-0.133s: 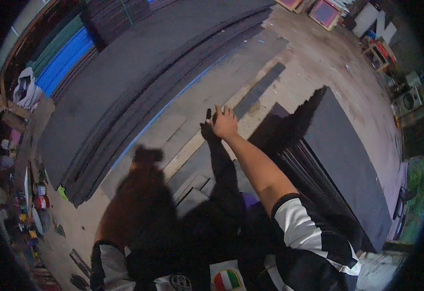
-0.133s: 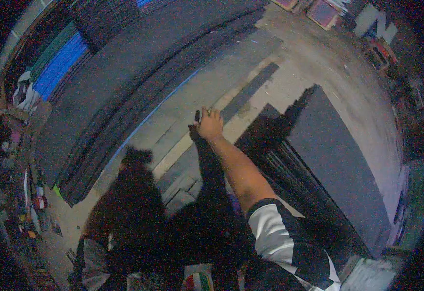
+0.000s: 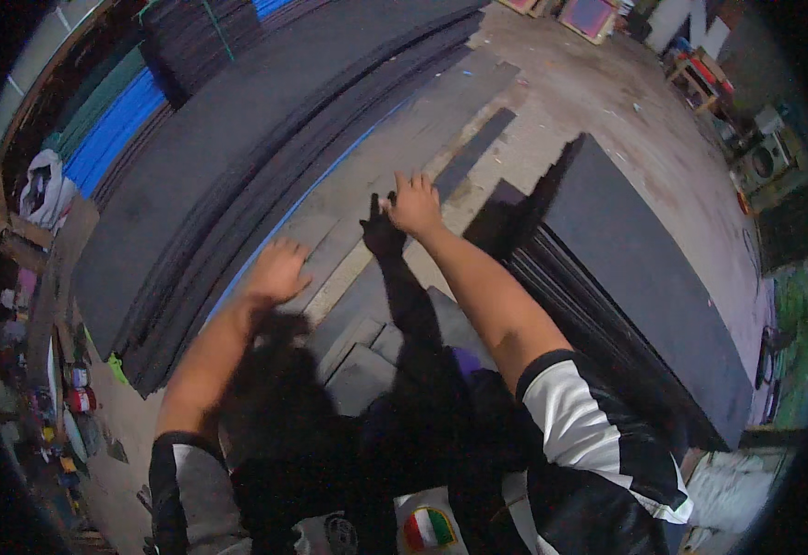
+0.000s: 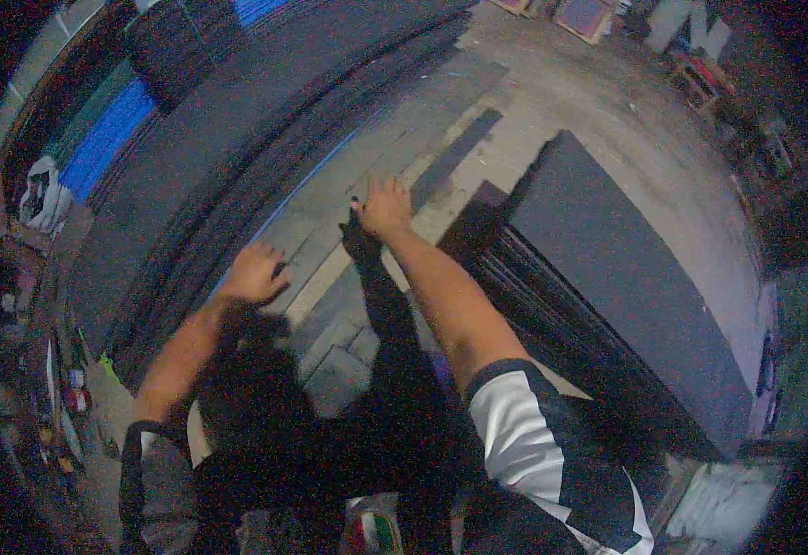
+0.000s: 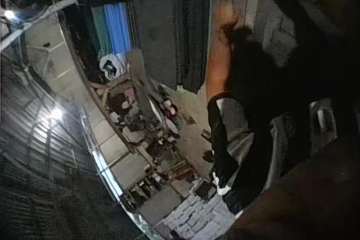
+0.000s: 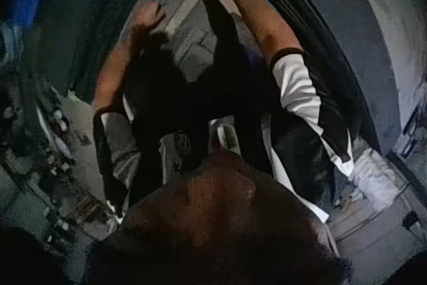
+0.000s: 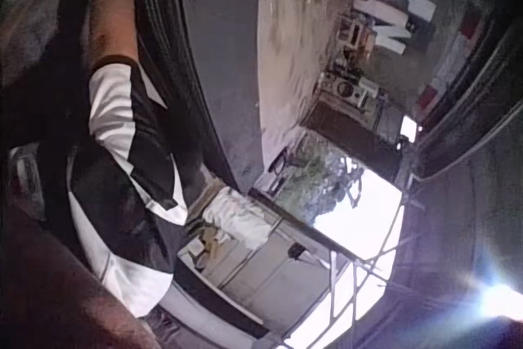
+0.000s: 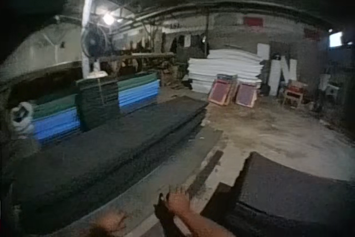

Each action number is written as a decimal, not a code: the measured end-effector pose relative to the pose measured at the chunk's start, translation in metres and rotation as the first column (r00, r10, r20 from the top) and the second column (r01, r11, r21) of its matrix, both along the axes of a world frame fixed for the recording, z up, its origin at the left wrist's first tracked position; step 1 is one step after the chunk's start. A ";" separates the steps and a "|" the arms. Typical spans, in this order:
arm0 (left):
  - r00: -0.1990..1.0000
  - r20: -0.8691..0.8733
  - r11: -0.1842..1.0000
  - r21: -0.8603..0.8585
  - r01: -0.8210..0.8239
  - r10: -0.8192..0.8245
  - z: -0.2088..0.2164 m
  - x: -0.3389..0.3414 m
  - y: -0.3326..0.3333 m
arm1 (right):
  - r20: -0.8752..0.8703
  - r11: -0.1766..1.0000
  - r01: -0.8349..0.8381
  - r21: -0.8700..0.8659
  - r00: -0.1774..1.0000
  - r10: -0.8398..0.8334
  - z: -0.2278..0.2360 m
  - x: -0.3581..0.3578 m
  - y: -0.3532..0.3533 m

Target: The person sits on the floor and repeatedly picks up dark gray foam sheets from a pile, then places them onto a separate stack. The person handles the sheets one at a time, transferring them between two locations on the floor.

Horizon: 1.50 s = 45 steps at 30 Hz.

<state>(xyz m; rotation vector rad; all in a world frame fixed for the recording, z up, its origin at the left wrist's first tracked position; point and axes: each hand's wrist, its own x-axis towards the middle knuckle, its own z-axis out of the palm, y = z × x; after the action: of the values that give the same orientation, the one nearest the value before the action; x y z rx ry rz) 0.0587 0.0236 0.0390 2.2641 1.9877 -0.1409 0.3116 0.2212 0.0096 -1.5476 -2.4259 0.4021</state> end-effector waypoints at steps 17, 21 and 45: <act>0.966 -0.121 0.882 0.395 0.258 -0.228 0.268 0.206 0.005 | 0.601 0.992 -0.073 -0.105 0.790 0.121 0.276 0.235 -0.036; 0.974 -0.136 0.883 0.413 0.224 -0.183 0.289 0.203 -0.002 | 0.575 0.978 0.007 -0.207 0.810 0.116 0.247 0.283 -0.023; 0.857 0.217 0.823 0.461 0.332 -0.467 0.172 0.312 0.110 | 0.468 0.987 -0.162 0.022 0.873 0.133 0.179 0.339 -0.049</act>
<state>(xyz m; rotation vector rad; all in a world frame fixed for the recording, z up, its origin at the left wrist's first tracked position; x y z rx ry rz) 0.3707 0.1333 0.2107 2.7182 1.4433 0.6337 0.6510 0.1718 0.1887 -1.5820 -2.8963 -0.0326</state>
